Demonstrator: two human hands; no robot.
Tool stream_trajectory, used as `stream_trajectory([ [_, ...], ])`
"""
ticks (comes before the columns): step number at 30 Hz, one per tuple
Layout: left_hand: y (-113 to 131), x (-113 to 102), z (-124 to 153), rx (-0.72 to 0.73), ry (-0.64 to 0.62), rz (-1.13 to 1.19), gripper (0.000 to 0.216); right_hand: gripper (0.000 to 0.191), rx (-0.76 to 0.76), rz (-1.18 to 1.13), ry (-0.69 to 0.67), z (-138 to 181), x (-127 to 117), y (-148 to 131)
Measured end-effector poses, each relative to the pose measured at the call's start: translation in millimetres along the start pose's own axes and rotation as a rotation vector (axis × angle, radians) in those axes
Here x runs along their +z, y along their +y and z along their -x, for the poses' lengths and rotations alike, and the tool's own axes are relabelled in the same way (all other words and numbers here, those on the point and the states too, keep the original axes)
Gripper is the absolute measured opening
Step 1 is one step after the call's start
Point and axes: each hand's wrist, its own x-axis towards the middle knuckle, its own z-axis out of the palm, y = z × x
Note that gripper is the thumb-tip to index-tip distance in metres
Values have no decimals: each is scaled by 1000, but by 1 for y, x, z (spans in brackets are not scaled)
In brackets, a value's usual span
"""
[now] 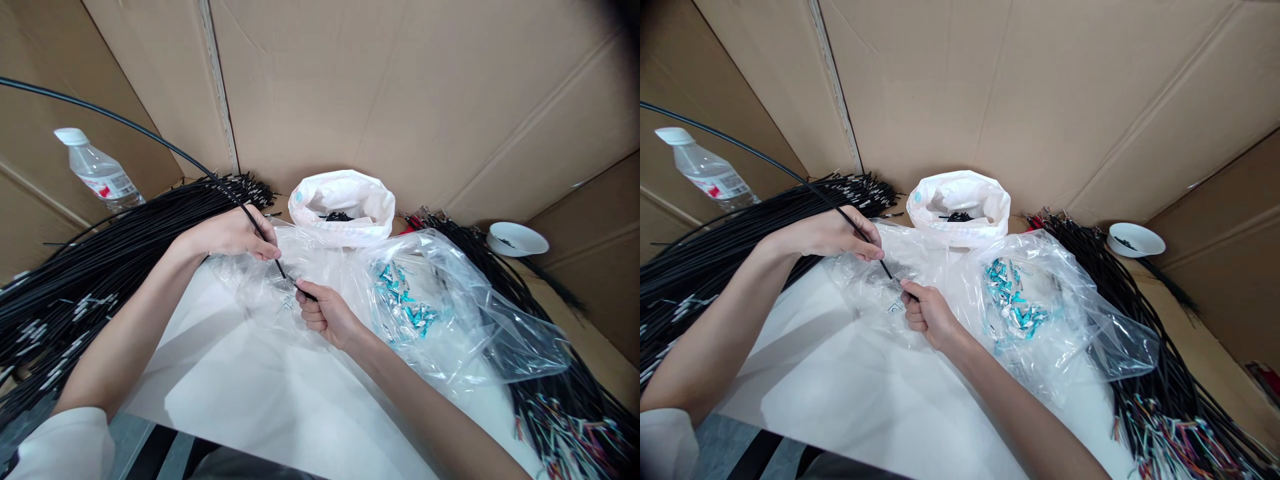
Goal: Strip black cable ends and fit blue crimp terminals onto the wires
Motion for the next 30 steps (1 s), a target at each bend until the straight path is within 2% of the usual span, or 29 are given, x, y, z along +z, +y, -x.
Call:
stream_trajectory([
  [3, 1, 4, -1, 14, -23, -8, 27, 42, 2, 8, 9, -2, 1, 1],
  [13, 2, -1, 2, -7, 27, -34, 27, 44, -30, 3, 38, -1, 0, 2],
  [21, 2, 3, 0, 34, -38, -7, 26, 41, -46, 42, 35, -3, 1, 1],
  [30, -1, -1, 1, -6, 5, -28, 27, 44, -44, 36, 50, -1, -1, 3],
])
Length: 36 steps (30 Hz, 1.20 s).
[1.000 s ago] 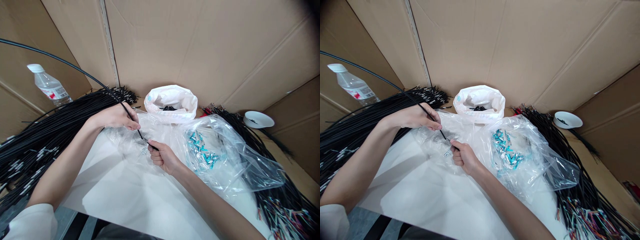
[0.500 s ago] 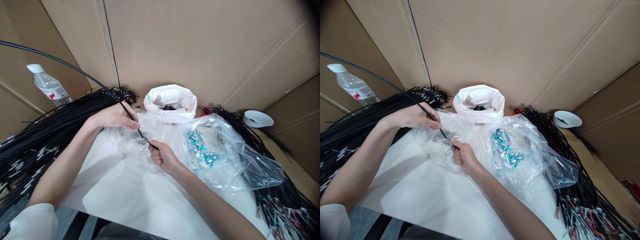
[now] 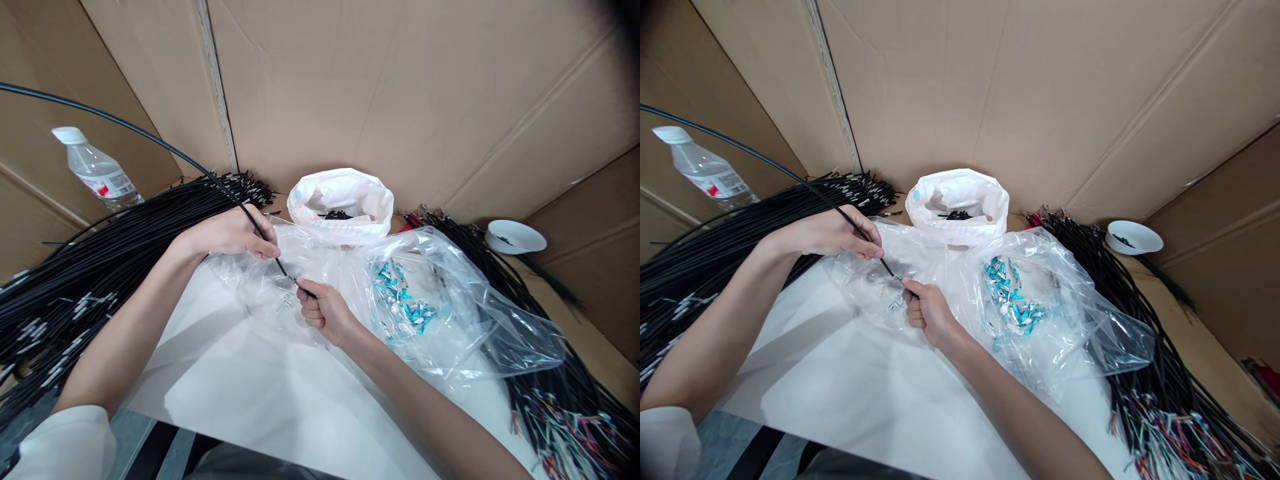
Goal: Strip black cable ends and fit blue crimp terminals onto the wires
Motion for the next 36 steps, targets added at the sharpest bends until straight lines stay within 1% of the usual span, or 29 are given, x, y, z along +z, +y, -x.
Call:
stream_trajectory([
  [3, 2, -1, 0, -10, 28, -11, 28, 45, 1, 3, -6, 0, 0, 1],
  [7, 3, -1, 1, -17, 19, -3, 27, 45, 23, 13, -38, -2, -1, 2],
  [14, 0, -1, 0, -17, 18, 0, 27, 43, 27, -3, -47, 0, -1, -2],
  [19, -2, 0, -1, 0, 19, -8, 27, 42, 37, -24, -34, 3, 1, -4],
  [25, 0, 4, -3, 53, -32, -26, 23, 43, 39, -56, -17, -1, 2, -3],
  [32, 0, 7, -4, 56, -6, -63, 20, 46, 26, -115, 23, -4, 2, 0],
  [36, 0, 7, -4, 54, 5, -43, 20, 45, 9, -120, 20, -1, 2, -1],
])
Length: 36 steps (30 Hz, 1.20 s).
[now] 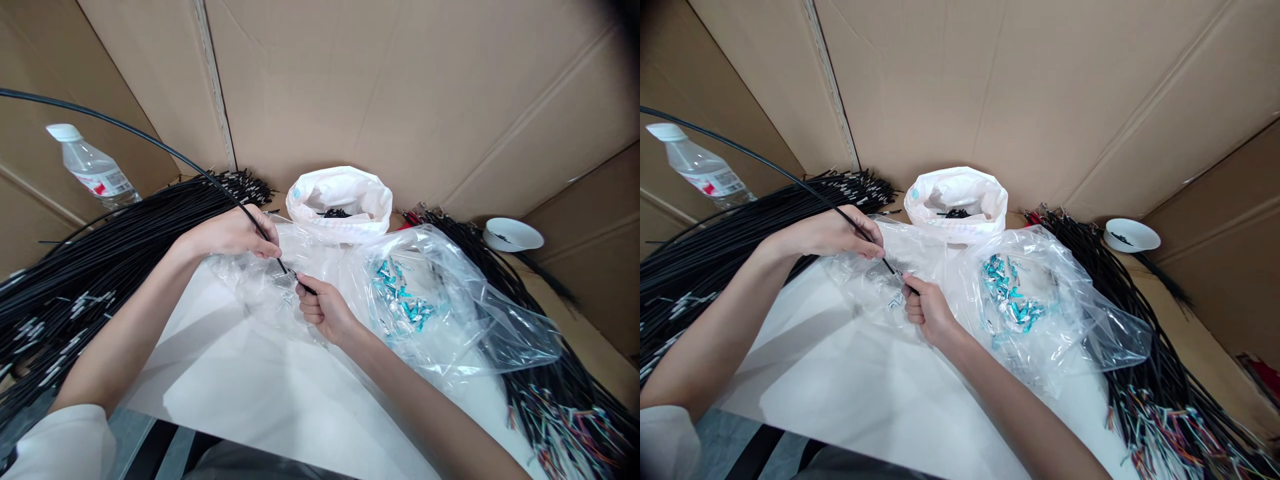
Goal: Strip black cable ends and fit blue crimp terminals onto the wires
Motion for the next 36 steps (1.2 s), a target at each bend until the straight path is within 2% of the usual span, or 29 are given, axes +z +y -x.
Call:
stream_trajectory([
  [8, 2, 2, -1, -6, -16, -2, 20, 40, -25, 3, -7, 2, 2, -1],
  [16, 0, -6, 2, -27, 56, 12, 26, 44, 17, -82, 21, 4, 2, -6],
  [23, 0, -9, 3, -33, 110, 4, 28, 41, -99, 39, 36, 5, 3, 1],
  [29, 2, -5, 1, 12, 81, 21, 24, 41, -138, 82, 15, 6, 5, 6],
  [36, 6, 5, -2, -2, 117, 24, 22, 39, -142, 12, 44, 1, 6, 6],
])
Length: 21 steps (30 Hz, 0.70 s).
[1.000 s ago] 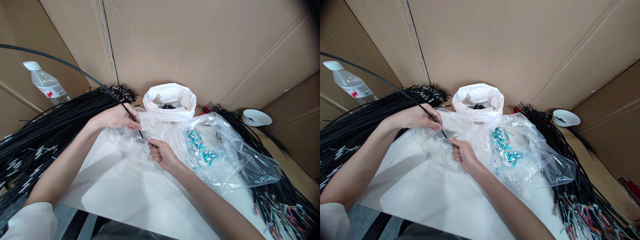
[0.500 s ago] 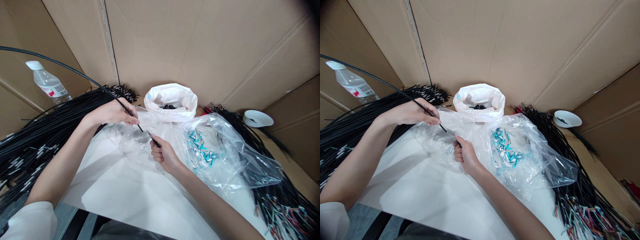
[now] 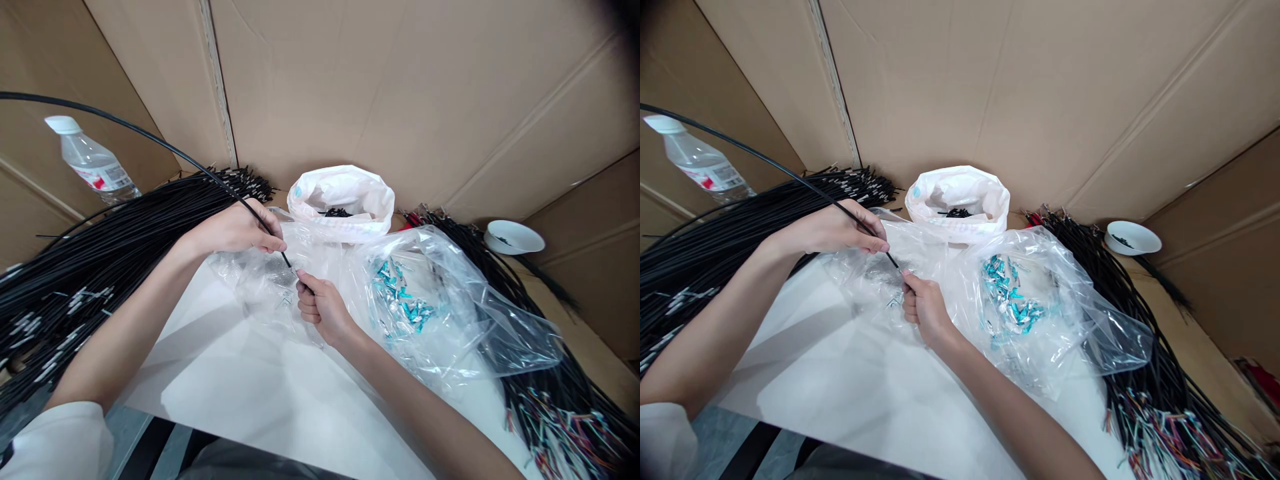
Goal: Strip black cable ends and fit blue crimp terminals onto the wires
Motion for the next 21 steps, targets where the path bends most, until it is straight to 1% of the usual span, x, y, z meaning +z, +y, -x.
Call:
stream_trajectory([
  [6, 2, 8, 0, -47, 116, -8, 23, 42, 15, -94, 45, 0, 8, -2],
  [8, 4, 10, 0, -63, 137, -23, 24, 43, 25, -116, 47, 0, 9, -2],
  [15, 4, 9, -1, -85, 145, -22, 23, 44, 76, -184, 46, -3, 11, -2],
  [21, -3, 6, -5, -97, 121, 66, 25, 46, 87, -202, 33, -8, 11, -1],
])
